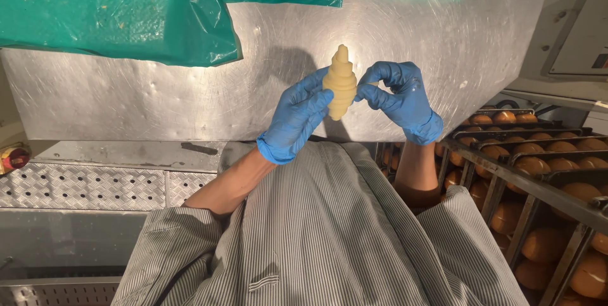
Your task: The person is manually rolling triangular pieces of dough into croissant shapes and organizing them on a tray.
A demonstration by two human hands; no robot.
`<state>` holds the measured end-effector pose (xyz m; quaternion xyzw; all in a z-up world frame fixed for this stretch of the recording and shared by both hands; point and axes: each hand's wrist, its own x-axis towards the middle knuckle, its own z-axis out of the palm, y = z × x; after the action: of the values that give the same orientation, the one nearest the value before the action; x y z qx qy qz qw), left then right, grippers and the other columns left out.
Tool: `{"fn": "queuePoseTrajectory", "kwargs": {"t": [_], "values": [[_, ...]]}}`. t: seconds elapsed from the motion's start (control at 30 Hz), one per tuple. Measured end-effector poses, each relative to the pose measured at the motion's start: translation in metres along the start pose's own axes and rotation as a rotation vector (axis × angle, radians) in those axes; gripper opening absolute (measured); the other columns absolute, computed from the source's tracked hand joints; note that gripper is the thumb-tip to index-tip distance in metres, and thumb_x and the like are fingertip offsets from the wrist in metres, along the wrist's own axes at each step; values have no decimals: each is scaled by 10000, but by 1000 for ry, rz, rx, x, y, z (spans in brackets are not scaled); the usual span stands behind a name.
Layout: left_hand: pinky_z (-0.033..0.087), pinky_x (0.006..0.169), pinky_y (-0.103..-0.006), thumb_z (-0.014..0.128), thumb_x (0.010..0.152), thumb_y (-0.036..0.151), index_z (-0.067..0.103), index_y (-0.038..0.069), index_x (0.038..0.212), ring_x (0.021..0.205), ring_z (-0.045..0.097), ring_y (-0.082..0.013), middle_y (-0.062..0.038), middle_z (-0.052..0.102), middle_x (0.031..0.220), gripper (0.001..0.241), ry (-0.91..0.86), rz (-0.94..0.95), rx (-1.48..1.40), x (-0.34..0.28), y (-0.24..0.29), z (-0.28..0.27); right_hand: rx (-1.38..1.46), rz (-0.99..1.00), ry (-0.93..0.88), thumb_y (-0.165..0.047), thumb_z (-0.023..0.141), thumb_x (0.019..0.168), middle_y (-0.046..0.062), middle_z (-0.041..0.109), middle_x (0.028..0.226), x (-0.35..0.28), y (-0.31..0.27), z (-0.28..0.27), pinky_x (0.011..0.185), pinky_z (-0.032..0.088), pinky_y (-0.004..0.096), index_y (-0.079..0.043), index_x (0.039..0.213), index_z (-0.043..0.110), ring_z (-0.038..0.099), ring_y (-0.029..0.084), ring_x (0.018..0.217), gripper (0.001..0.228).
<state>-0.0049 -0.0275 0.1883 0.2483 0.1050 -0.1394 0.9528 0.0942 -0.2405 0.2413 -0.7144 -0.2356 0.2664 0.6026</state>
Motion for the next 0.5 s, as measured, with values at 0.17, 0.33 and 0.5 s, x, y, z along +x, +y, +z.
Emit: {"fn": "queuePoseTrajectory", "kwargs": {"t": [0.17,0.33,0.5], "values": [[497,1155,-422,678,1030,133,462,-62,1499,1291,617,-275,-170,607,1394,551,-22,-33,-104,-2,-6,-7,85,69,68,-220,774,969,63,726,851,-5,10,-2,586,478,221,-20,936,700,576,67,636,215],[482,1180,-467,651,1052,142,453,-62,1516,1321,603,-308,-194,586,1438,544,-109,-36,-181,-8,-2,-7,170,63,100,-246,803,954,42,683,825,-1,19,8,593,471,227,-20,927,680,568,72,651,259],[476,1187,-506,637,1053,153,455,-69,1510,1355,577,-321,-201,565,1469,539,-135,-35,-280,-20,13,-10,200,-133,106,-240,869,958,19,631,917,20,47,35,802,516,240,-45,1030,618,608,89,830,326]]}}
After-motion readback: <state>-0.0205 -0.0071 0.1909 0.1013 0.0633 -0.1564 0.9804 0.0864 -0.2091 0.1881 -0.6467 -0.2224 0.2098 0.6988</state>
